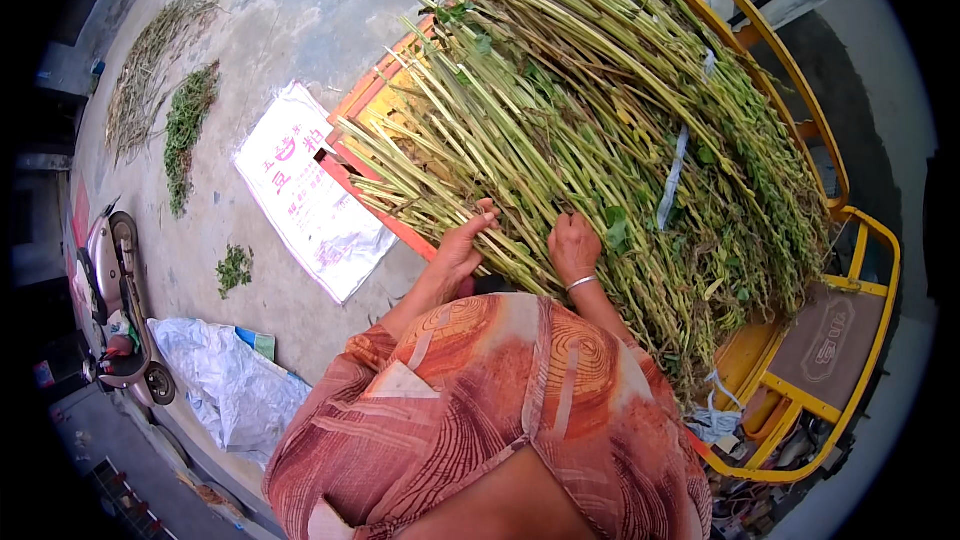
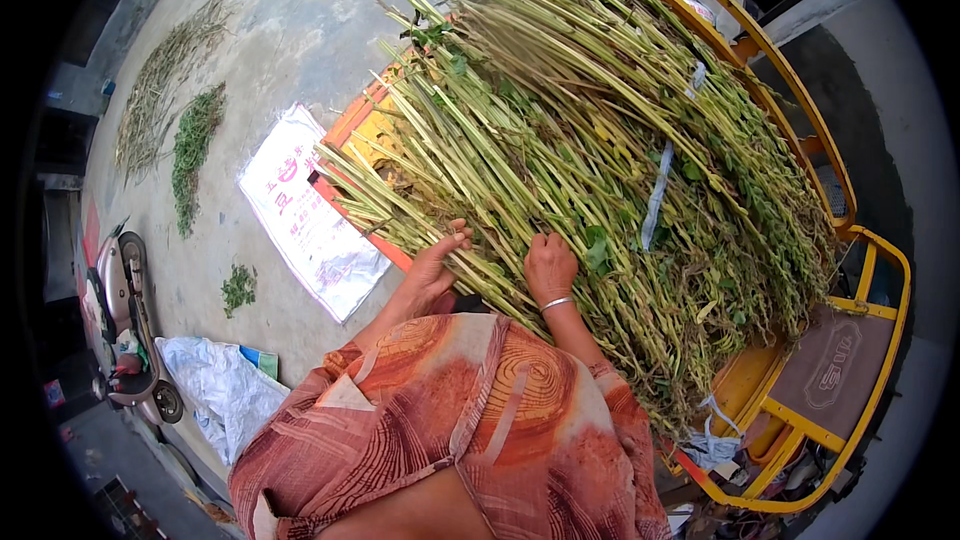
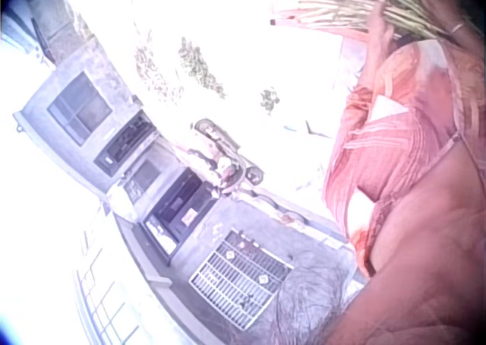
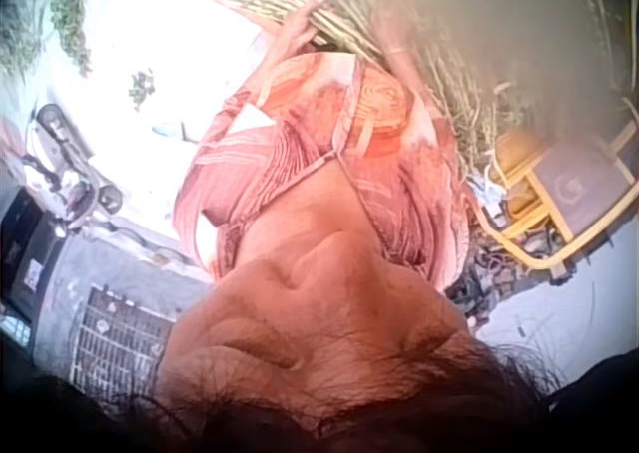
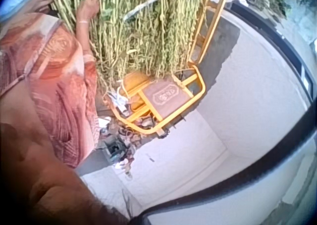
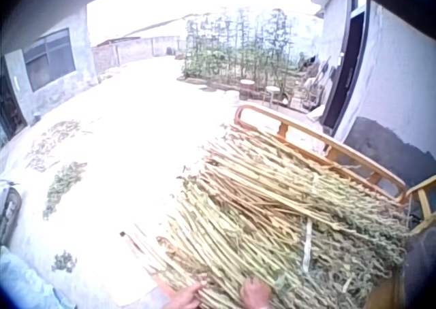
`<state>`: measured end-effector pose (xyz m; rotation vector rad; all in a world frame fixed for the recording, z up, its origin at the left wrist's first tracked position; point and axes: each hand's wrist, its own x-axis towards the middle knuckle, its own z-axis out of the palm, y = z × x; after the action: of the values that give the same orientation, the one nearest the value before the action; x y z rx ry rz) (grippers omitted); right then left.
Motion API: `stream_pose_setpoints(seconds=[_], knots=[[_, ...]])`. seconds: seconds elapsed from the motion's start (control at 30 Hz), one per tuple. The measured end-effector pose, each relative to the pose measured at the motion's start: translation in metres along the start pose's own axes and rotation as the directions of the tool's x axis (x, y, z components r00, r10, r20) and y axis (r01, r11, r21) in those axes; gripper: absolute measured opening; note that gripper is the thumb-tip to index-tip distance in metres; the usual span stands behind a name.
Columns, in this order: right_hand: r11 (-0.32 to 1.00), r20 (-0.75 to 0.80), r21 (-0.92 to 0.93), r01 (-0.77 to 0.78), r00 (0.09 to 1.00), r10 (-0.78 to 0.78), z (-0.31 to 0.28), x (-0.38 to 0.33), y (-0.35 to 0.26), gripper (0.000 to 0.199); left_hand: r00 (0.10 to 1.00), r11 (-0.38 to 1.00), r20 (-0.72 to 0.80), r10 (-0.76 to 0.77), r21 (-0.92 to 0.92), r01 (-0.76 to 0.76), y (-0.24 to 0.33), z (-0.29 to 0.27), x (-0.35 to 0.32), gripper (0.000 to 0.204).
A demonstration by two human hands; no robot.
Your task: The person gathers long green plant stalks from a yellow cart and arranges them into bundles. They secure each bundle with a white plastic tie, repeating the process to organize the pile of vegetation.
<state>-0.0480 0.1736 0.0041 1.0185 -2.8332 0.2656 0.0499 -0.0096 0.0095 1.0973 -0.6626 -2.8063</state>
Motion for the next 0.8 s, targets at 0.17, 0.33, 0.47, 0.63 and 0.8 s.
stream_pose_setpoints(seconds=[0.17, 0.33, 0.47, 0.63, 0.8], knots=[[0.982, 0.011, 0.188, 0.01, 1.0, -0.012, -0.034, -0.009, -0.007, 0.016, 0.999, 1.0, 0.047, -0.01, 0.006, 0.01, 0.005, 0.014, -0.004, 0.038], [0.913, -0.044, 0.402, 0.062, 0.998, -0.049, -0.058, -0.003, -0.012, 0.016, 0.986, 0.994, 0.123, -0.11, -0.006, 0.111, -0.007, 0.014, 0.002, 0.031], [0.867, -0.093, 0.485, 0.12, 0.992, -0.085, -0.063, 0.016, -0.025, 0.014, 0.982, 0.996, 0.167, -0.092, 0.017, 0.09, -0.02, 0.015, 0.006, 0.025], [0.851, -0.135, 0.495, 0.176, 0.983, -0.124, -0.063, 0.039, -0.041, 0.009, 0.984, 0.993, 0.14, -0.106, 0.074, 0.097, -0.028, 0.016, 0.004, 0.028], [0.799, -0.099, 0.583, 0.144, 0.989, -0.106, -0.056, 0.041, -0.044, 0.012, 0.984, 0.995, 0.157, -0.084, 0.064, 0.075, -0.029, 0.013, 0.004, 0.031]])
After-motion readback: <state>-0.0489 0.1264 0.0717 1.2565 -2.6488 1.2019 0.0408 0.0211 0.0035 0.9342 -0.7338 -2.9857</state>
